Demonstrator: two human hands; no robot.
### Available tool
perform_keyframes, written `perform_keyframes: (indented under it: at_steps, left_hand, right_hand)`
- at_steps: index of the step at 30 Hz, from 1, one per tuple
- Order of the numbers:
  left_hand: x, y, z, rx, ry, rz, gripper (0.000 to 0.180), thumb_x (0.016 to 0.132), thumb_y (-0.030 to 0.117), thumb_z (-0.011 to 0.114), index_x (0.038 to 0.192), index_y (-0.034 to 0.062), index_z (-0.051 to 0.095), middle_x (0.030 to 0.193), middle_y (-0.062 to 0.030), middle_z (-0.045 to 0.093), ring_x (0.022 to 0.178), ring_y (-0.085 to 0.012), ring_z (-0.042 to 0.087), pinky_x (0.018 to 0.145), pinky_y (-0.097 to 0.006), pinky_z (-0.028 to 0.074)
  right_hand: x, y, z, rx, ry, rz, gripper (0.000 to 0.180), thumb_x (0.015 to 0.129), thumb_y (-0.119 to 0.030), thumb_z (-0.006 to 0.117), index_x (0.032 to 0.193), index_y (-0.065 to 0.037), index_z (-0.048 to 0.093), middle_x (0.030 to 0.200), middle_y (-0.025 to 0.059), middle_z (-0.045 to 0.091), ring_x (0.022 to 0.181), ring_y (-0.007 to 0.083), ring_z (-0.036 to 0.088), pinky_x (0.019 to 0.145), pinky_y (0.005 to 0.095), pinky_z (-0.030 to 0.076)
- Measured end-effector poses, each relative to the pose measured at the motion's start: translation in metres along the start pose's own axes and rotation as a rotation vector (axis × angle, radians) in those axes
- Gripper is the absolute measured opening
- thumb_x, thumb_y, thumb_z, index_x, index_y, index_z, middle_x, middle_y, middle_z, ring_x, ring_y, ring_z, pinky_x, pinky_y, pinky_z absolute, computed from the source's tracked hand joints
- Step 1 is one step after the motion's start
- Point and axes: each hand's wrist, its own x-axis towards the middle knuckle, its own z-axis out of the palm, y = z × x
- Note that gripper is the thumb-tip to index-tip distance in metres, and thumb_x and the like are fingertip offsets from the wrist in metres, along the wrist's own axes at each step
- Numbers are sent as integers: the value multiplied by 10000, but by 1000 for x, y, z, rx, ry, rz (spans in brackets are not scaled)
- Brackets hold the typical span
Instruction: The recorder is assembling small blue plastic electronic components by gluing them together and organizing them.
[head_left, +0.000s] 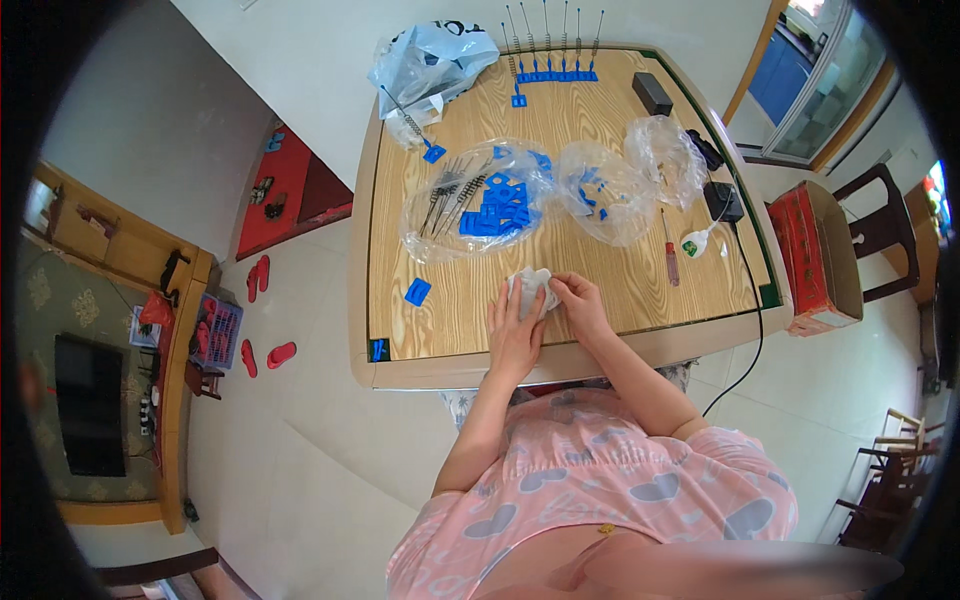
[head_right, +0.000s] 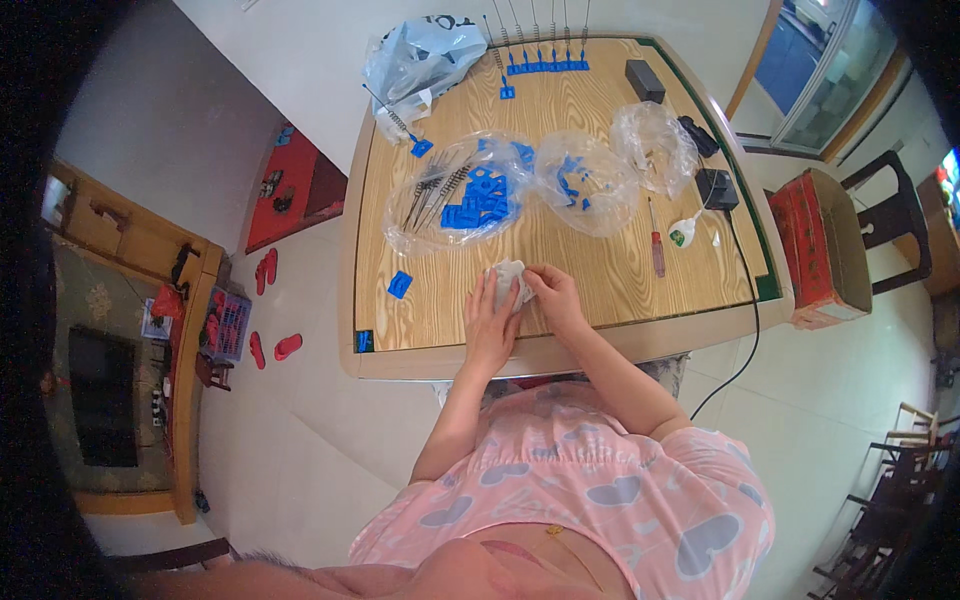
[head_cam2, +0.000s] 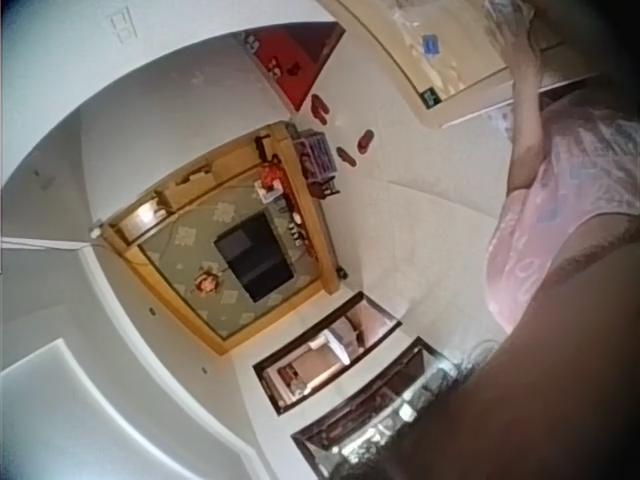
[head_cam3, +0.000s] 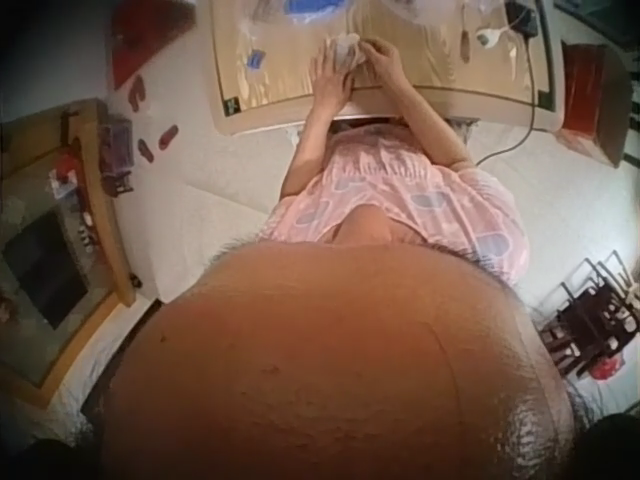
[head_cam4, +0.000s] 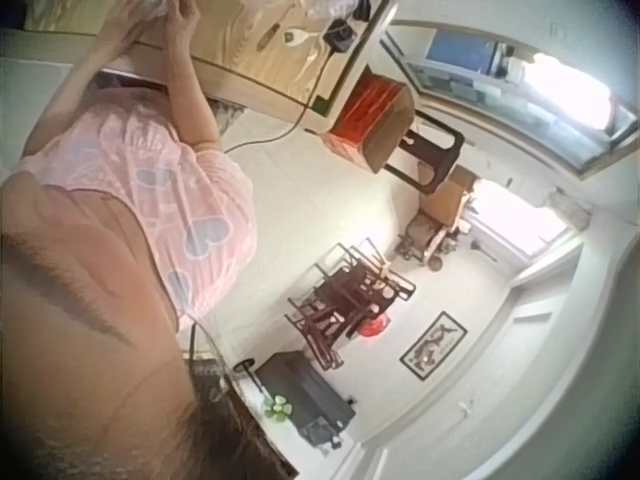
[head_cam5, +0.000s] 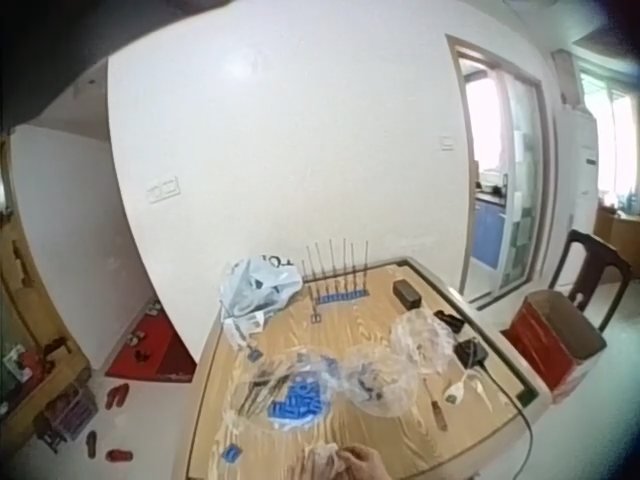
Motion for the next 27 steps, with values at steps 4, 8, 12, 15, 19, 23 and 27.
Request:
perform_keyframes:
  at_steps: [4, 8, 12, 15, 19, 23, 27]
  left_hand:
    - [3, 5, -3, -41, 17, -50, 652, 755, 139, 610, 1347, 165, 339, 1413, -146, 229, 1308, -351, 186, 1024, -508, 182]
    - [5, 5, -7, -56, 11, -60, 700, 734, 125, 629, 1358, 155, 312, 1414, -137, 231, 1309, -344, 186, 1024, -503, 182]
    - [4, 1, -6, -154, 123, 15, 613, 705, 55, 647, 1277, 132, 440, 1364, -129, 322, 1266, -330, 277, 994, -438, 272]
    - [-3, -16, 3, -270, 284, 55, 459, 694, -1, 642, 1136, 97, 564, 1213, -127, 482, 1150, -310, 418, 925, -374, 366]
    - [-8, -24, 1, -452, 495, -121, 153, 676, -35, 661, 811, 25, 621, 869, -93, 608, 904, -254, 554, 791, -325, 443]
    - [-3, -34, -25, -554, 627, -311, 195, 641, -11, 705, 661, 12, 512, 742, -91, 566, 801, -254, 537, 714, -335, 425]
    - [-1, -54, -46, -322, 564, -249, 174, 653, 20, 712, 689, 13, 541, 776, -90, 569, 799, -255, 520, 710, -340, 417]
  right_hand:
    - [-8, 4, -1, -189, -113, -6, 228, 836, -85, 575, 1028, 39, 578, 912, 61, 619, 802, 101, 561, 701, 229, 447]
    - [-13, 8, 0, -230, -206, 3, 179, 822, -59, 588, 978, 27, 595, 838, 47, 625, 767, 79, 556, 662, 220, 448]
    - [-11, 4, 1, -155, -134, -11, 99, 802, -51, 615, 866, 23, 600, 762, 36, 619, 683, 68, 547, 596, 211, 438]
    - [-9, -6, 5, -125, -95, 24, 77, 797, -49, 624, 825, 17, 597, 749, 37, 619, 660, 72, 550, 568, 208, 435]
    - [-8, 0, 3, -280, -120, -28, 100, 808, -64, 615, 874, 10, 609, 752, 40, 627, 656, 70, 558, 567, 202, 438]
    - [-4, -4, -11, -409, -57, -153, 139, 834, -79, 582, 946, -4, 611, 813, 44, 627, 710, 80, 563, 610, 218, 445]
    - [-7, -6, -8, -426, -36, -245, 147, 838, -70, 564, 965, -11, 608, 849, 54, 617, 742, 106, 561, 656, 237, 446]
